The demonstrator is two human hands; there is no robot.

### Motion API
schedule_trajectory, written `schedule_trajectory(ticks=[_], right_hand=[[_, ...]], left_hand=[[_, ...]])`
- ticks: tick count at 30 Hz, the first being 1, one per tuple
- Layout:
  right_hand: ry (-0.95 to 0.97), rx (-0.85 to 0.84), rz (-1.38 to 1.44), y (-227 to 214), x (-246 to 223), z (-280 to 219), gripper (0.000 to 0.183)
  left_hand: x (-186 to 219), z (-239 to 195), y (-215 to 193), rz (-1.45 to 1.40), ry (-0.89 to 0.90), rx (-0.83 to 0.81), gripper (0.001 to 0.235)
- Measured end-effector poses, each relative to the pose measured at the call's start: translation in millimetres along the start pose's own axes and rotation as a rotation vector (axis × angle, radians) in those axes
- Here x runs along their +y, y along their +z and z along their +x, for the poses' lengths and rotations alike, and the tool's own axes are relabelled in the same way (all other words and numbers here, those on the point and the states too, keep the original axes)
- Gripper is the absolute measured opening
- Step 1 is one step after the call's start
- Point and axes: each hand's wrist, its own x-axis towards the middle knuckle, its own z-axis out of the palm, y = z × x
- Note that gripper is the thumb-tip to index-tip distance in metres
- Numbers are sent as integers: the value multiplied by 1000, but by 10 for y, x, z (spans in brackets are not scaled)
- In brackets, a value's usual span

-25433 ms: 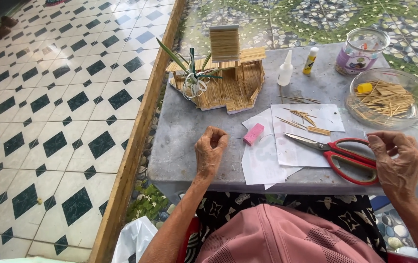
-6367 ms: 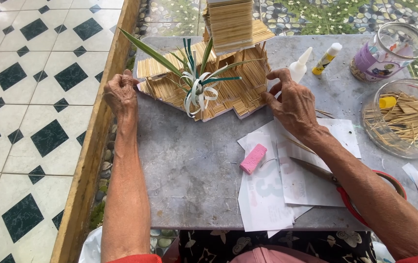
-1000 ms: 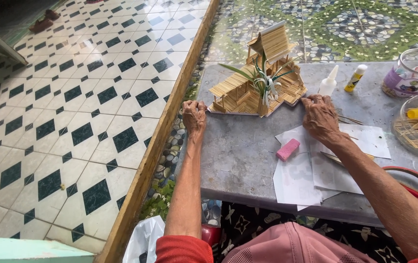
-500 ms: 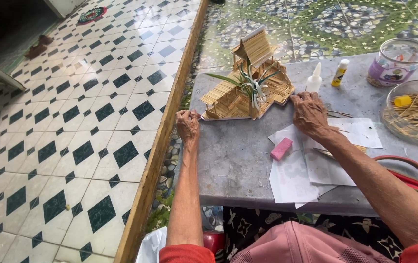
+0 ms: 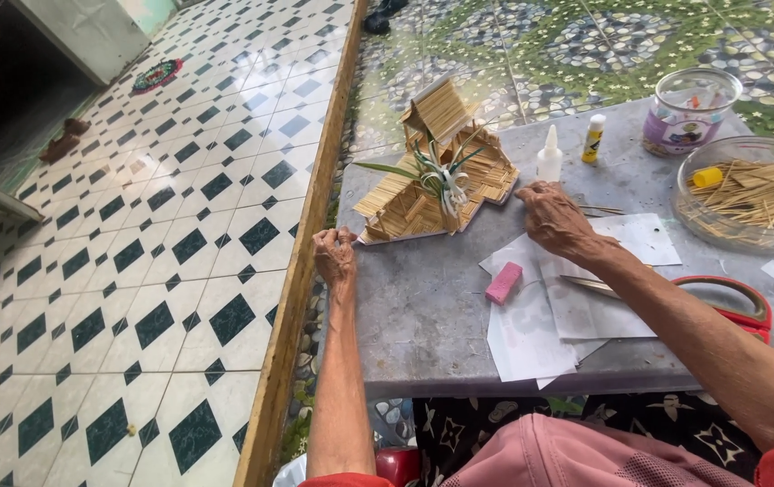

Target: The person assembles a small decorative model using wooden sticks, scissors, and glue. They cut sticks to size, apply glue, and attach pieces to a partially built structure that includes a small plant. The person also handles a pink eraser and paper on the table while working.

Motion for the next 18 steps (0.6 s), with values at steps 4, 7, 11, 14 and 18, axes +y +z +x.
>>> schedule_trajectory(ticks=[4,7,11,14,18], right_hand=[[12,-16,149,-454,-331,-124,23],[8,14,239,-409,-360,-71,15],[-18,2,372,-201,-369,78,14],[-18,-1,440,-43,-437,193,22],[103,-62,458,-176,-677,231,40]], left_hand=[[31,8,-33,-46,15,-22,25],[-6,11,-17,-51,36,-8,24],[12,9,-26,-38,12,11,23],[26,-2,-32,-35,17,-8,23],[41,7,-48,-32,-8,-11,23]])
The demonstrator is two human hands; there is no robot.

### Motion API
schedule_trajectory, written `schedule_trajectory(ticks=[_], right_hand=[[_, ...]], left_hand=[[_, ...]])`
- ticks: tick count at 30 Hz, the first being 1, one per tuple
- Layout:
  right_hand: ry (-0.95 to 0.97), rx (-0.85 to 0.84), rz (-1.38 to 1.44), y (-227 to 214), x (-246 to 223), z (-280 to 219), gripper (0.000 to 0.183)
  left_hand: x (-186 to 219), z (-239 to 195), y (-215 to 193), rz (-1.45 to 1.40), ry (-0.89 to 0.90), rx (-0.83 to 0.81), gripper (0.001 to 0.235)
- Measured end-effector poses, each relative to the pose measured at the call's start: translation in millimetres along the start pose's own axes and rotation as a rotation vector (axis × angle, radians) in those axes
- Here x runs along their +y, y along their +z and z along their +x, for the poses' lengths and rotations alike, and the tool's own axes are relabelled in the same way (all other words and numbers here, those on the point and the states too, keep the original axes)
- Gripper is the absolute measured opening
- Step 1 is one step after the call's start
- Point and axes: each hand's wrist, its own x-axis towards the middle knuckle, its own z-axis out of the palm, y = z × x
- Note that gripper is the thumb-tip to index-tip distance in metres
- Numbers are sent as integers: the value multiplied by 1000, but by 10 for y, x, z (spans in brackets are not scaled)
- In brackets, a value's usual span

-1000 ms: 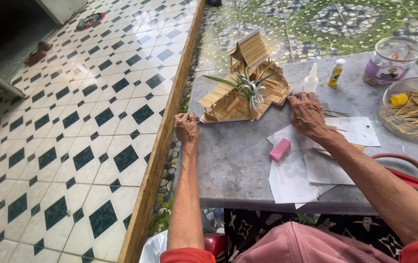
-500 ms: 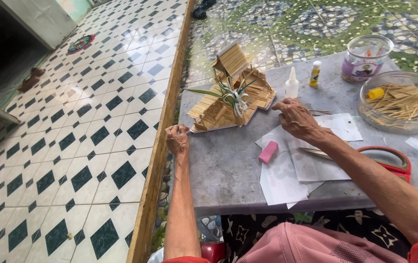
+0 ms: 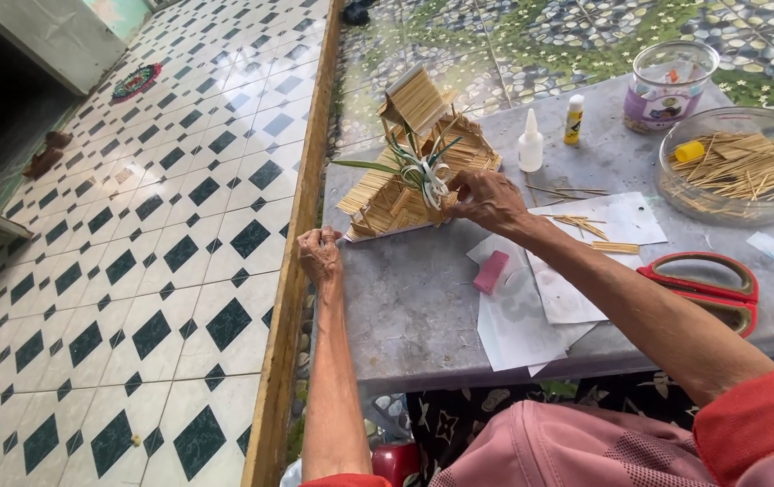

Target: The person assembles a small decorative model using wooden sticks, scissors, and glue. They cut sticks to size, apply glue, and attach pieces to a partially built structure that includes a small plant. The person also handles a pink eraser and paper on the table while working.

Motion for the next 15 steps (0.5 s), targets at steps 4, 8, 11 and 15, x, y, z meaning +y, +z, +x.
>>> schedule_trajectory(ticks=[4,8,11,15], right_hand=[[45,-43,-32,-53,-227,-28,40],[60,-77,-10,14,-200,-27,40],[57,-55,-4,78,-145,-11,38],[42,-41,-38,112,-105,-17,37]], left_hand=[[-19,4,19,6,-23,4,22],[47,-12,-31,-14,-35,-14,23],[4,-1,-2,-1,-20,8,23],[10,-6,-1,-2,-18,9,22]])
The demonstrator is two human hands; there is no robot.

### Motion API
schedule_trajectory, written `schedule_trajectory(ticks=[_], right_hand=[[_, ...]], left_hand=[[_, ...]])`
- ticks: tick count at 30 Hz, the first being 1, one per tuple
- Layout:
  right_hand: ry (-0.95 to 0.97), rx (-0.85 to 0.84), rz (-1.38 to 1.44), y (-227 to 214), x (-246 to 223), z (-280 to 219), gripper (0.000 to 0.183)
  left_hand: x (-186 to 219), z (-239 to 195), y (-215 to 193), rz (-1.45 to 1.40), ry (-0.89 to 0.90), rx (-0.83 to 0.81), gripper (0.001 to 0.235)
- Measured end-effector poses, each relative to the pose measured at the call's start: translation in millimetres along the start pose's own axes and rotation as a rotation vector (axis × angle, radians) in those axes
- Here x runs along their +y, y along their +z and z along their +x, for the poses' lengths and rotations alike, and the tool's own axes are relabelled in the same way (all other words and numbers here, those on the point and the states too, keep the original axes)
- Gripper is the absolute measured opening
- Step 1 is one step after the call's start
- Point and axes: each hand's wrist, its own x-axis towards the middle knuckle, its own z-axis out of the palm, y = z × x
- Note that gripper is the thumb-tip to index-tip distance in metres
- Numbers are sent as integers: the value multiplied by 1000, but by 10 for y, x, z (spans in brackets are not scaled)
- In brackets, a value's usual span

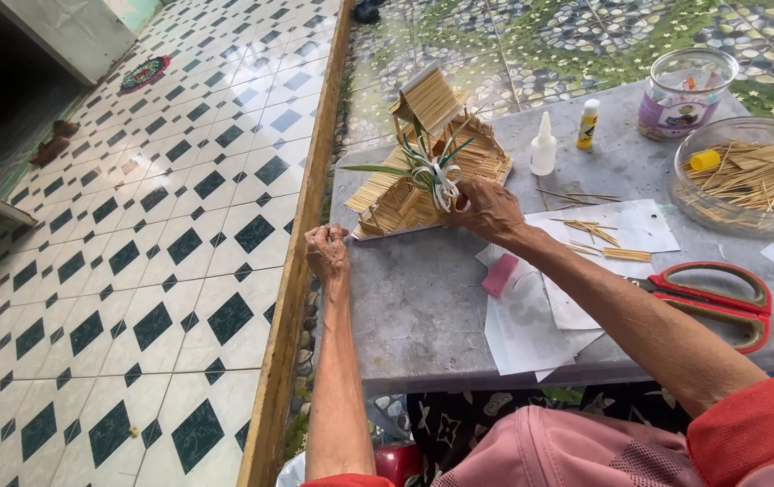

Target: The person assembles a small decorative model using wooden sticks, scissors, and glue. They cut sticks to size, apply glue, and attach pieces to a partially built structure that includes a small plant. The person also handles a pink eraser and paper on the table while working.

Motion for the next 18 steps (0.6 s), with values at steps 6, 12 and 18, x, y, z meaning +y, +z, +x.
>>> schedule_trajectory(ticks=[6,12,18], right_hand=[[-41,35,-21,24,13,-11,37],[-115,59,-57,48,-5,-10,34],[-162,80,-87,44,-24,-30,32]], left_hand=[[-5,6,7,-9,-16,-1,22],[18,-10,-23,-2,-18,2,23],[20,-19,-20,-1,-14,3,22]])
